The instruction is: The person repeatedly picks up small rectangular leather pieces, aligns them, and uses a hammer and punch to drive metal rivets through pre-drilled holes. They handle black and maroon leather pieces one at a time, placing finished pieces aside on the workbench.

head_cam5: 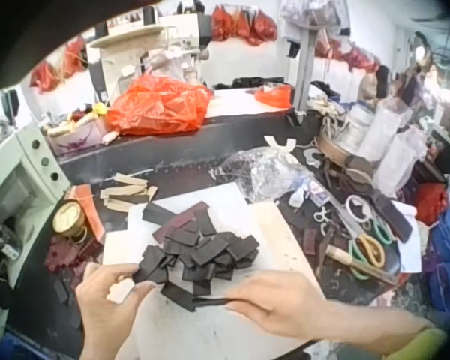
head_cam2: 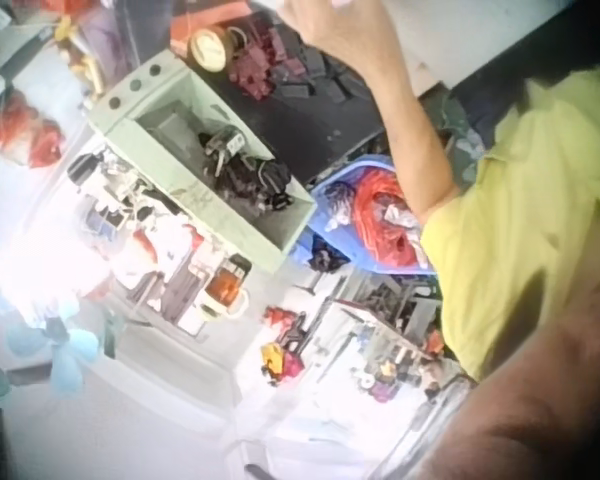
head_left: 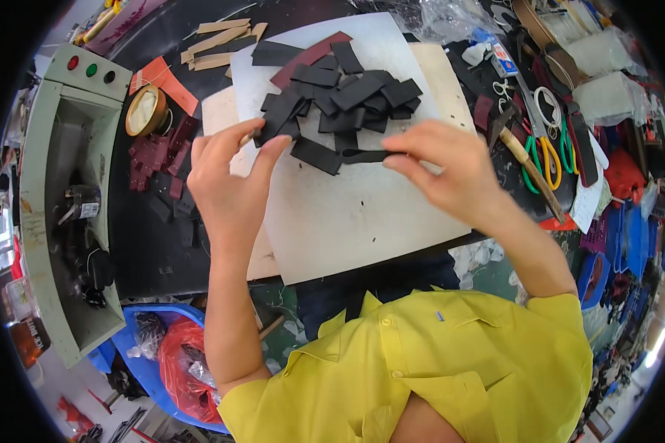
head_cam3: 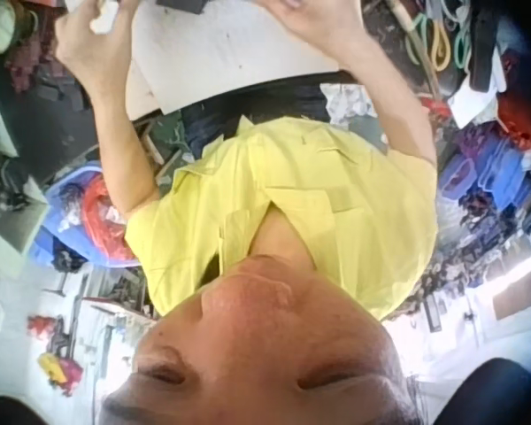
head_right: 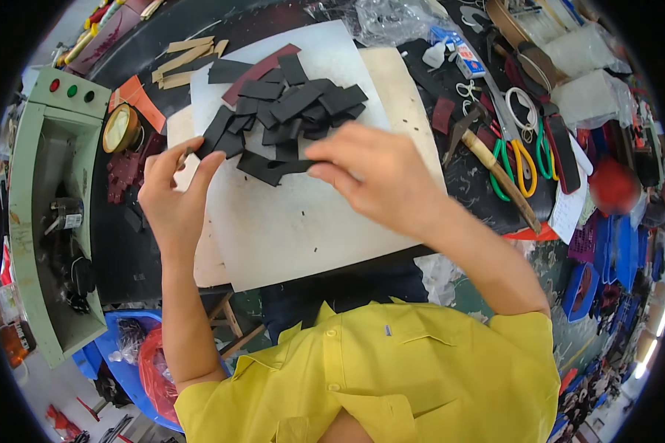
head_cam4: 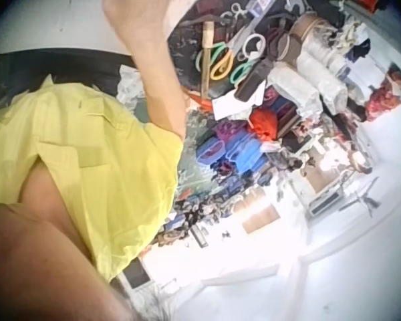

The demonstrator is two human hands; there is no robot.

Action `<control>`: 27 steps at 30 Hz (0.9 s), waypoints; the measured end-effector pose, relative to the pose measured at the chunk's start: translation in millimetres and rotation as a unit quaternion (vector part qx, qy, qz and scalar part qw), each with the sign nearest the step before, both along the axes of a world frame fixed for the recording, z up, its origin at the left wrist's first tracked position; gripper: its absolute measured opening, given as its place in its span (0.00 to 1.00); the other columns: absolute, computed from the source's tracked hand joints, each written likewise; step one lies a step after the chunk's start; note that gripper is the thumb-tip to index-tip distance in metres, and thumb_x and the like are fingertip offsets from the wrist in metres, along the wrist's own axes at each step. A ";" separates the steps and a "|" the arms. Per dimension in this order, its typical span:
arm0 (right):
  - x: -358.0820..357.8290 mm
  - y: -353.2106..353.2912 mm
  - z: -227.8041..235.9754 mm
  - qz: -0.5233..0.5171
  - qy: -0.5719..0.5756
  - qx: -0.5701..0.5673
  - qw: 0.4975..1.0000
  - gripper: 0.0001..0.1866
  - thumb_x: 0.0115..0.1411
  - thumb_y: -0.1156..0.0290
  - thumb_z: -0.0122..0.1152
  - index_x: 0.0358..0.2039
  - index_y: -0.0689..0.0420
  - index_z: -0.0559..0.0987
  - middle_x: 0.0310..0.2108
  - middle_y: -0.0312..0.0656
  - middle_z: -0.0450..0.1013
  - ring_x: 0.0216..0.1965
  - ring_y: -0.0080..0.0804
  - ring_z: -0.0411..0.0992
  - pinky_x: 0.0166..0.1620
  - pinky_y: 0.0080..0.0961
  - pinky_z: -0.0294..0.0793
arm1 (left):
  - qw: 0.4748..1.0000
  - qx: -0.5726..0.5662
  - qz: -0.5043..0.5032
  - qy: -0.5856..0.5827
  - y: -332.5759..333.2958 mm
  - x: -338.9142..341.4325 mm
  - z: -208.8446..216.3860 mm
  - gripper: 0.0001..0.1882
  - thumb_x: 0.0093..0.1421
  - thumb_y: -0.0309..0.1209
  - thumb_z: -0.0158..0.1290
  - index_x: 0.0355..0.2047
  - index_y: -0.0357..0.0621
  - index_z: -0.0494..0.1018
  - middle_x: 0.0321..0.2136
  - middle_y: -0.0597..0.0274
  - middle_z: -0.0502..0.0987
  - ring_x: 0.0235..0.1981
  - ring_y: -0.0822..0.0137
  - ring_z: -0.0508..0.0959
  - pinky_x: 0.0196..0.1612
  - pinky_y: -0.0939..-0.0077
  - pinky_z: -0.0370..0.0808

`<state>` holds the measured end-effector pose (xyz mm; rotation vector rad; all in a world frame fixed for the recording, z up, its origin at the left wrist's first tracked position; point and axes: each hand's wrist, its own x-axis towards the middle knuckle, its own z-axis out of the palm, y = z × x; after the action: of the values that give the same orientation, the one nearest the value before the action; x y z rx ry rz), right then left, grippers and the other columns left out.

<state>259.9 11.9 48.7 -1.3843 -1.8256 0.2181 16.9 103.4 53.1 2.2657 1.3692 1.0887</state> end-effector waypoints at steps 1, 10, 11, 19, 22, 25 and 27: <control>-6.8 -14.1 -17.9 -0.010 -0.047 0.048 0.998 0.08 0.51 0.75 0.66 0.34 0.59 0.81 0.27 0.40 0.74 0.30 0.35 0.74 0.34 0.30 0.73 | 1.000 -0.001 -0.006 0.010 -6.9 -4.6 0.4 0.17 0.48 0.33 0.71 0.39 0.44 0.82 0.28 0.65 0.77 0.32 0.70 0.73 0.34 0.77 0.68; -10.5 -71.9 14.0 0.112 0.189 -0.266 0.939 0.05 0.58 0.76 0.65 0.36 0.57 0.84 0.32 0.40 0.77 0.34 0.31 0.76 0.38 0.25 0.75 | 0.986 -0.068 -0.155 0.003 -91.7 -1.8 -20.9 0.22 0.44 0.26 0.71 0.42 0.42 0.79 0.35 0.61 0.82 0.32 0.63 0.74 0.35 0.73 0.73; 1.0 -65.0 15.7 0.044 0.205 -0.266 0.941 0.06 0.58 0.75 0.65 0.37 0.60 0.84 0.30 0.39 0.78 0.31 0.26 0.76 0.35 0.20 0.74 | 0.984 -0.065 -0.164 0.008 -97.9 2.4 -25.9 0.25 0.44 0.25 0.71 0.44 0.42 0.78 0.36 0.60 0.82 0.32 0.63 0.74 0.35 0.73 0.73; -7.0 -45.0 5.3 0.014 0.282 -0.457 0.844 0.09 0.59 0.73 0.67 0.36 0.65 0.83 0.24 0.35 0.77 0.24 0.15 0.71 0.28 0.16 0.69 | 0.980 -0.082 -0.183 -0.005 -104.6 0.6 -43.3 0.35 0.42 0.23 0.71 0.52 0.42 0.71 0.38 0.60 0.83 0.31 0.64 0.72 0.34 0.74 0.72; -10.4 -41.4 -2.3 0.024 0.225 -0.447 0.866 0.09 0.59 0.72 0.67 0.35 0.65 0.83 0.23 0.34 0.76 0.23 0.14 0.70 0.27 0.15 0.69 | 0.981 -0.079 -0.178 -0.014 -104.5 1.6 -41.9 0.35 0.42 0.23 0.71 0.52 0.42 0.71 0.38 0.60 0.83 0.31 0.65 0.71 0.32 0.75 0.72; -12.1 -38.5 -1.3 0.025 0.186 -0.442 0.877 0.08 0.59 0.72 0.67 0.34 0.65 0.83 0.21 0.34 0.75 0.22 0.15 0.69 0.26 0.16 0.68 | 0.981 -0.072 -0.173 -0.045 -104.0 1.7 -43.6 0.36 0.42 0.22 0.71 0.53 0.42 0.70 0.37 0.60 0.83 0.30 0.66 0.71 0.31 0.75 0.71; -13.4 -36.0 1.6 0.022 0.170 -0.443 0.880 0.08 0.58 0.73 0.67 0.33 0.65 0.83 0.20 0.34 0.75 0.21 0.15 0.69 0.25 0.16 0.68 | 0.980 -0.069 -0.180 -0.045 -104.5 0.1 -45.4 0.37 0.42 0.21 0.71 0.54 0.42 0.69 0.37 0.60 0.83 0.30 0.66 0.71 0.31 0.76 0.71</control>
<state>246.5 -24.1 50.3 -1.7366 -1.4859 1.3679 17.0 -1.1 7.7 2.2179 0.9199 0.9315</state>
